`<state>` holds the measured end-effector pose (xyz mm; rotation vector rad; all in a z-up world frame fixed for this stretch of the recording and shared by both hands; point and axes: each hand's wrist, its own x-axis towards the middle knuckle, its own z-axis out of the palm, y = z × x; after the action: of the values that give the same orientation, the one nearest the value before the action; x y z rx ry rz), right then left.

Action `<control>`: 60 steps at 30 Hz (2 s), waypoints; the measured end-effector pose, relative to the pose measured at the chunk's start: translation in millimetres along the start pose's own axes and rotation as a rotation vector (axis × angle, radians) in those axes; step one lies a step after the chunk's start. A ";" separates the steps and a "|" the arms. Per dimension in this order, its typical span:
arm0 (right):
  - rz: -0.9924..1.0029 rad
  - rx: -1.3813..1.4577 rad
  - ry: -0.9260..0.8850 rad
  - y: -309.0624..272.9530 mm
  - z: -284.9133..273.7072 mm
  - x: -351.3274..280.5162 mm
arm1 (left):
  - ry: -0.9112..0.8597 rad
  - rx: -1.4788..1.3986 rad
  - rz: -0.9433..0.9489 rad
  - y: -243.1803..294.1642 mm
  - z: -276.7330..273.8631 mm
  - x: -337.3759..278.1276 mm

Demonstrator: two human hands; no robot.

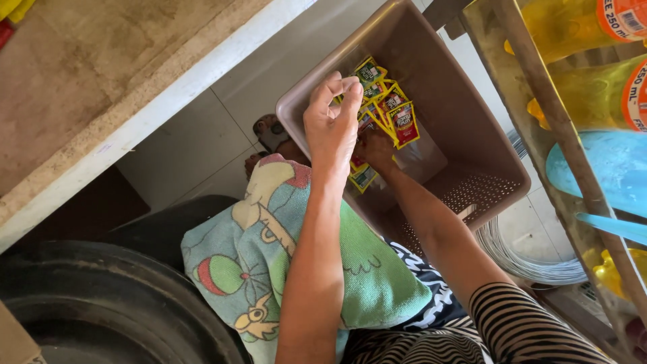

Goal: Organizing various seasoning and spice packets from a shelf into a sorting basket.

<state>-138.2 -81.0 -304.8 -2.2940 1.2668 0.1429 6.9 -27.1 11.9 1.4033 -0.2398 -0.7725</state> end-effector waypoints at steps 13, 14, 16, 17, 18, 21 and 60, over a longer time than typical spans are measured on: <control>-0.058 0.407 0.070 13.6 30.2 -1.0 | -0.032 -0.054 0.013 -13.6 -2.8 2.0; -0.043 0.450 0.115 12.0 27.7 -4.5 | -0.050 -0.103 -0.015 -15.8 -3.6 2.4; -0.029 0.495 0.162 16.5 32.3 -8.3 | -0.069 -0.151 -0.040 -12.9 -3.7 1.3; -0.061 0.540 0.223 22.7 39.3 -8.7 | -0.068 -0.148 -0.044 -7.8 -2.8 -0.4; -0.095 0.585 0.285 28.2 46.4 -8.6 | -0.067 -0.144 -0.048 -2.3 -2.4 -1.8; 0.193 0.752 0.188 2.7 -0.6 -26.2 | -0.078 -0.135 -0.022 0.9 -1.9 -2.6; -0.178 1.727 0.039 -107.7 -276.1 -95.3 | -0.205 -0.080 -0.238 26.2 -6.4 -20.3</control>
<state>-144.9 -94.6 6.2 -0.8339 0.5994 -0.7603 4.5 -10.3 41.0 1.2912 -0.1997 -1.1141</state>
